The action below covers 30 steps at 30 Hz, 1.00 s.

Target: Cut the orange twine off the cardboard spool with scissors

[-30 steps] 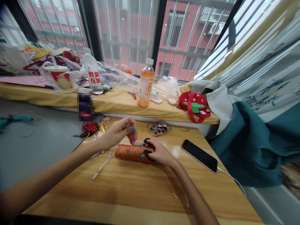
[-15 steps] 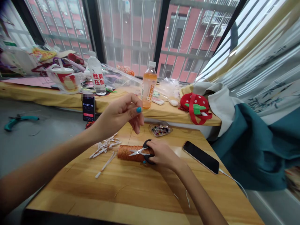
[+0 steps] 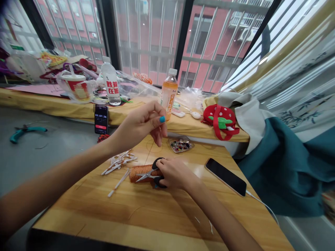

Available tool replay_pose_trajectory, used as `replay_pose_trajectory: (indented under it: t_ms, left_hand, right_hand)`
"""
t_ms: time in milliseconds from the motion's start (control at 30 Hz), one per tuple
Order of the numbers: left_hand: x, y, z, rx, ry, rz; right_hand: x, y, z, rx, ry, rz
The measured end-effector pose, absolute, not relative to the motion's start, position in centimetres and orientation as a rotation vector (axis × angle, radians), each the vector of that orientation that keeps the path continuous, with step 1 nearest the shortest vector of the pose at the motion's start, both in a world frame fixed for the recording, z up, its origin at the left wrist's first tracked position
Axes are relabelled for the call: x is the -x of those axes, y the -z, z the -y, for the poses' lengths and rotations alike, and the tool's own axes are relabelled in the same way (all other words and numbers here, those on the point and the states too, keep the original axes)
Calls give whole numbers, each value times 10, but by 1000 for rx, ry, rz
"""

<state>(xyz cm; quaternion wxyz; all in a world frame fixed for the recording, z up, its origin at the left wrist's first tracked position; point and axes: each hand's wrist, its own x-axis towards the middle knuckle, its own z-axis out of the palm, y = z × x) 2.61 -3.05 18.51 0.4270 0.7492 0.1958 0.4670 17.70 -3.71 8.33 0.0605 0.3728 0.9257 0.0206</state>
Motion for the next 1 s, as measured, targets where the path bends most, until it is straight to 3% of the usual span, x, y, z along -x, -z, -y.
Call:
replay_pose_trajectory:
  t_ms: [467,1000]
  left_hand:
    - [-20,-188,15,-1816,-1374,-509]
    - [-13,-178,3,-1739,-1592,-546]
  right_hand:
    - [-165,-77,36,-1028,-120,-2846]
    - [-167,-66,27,-757,-431,-2819]
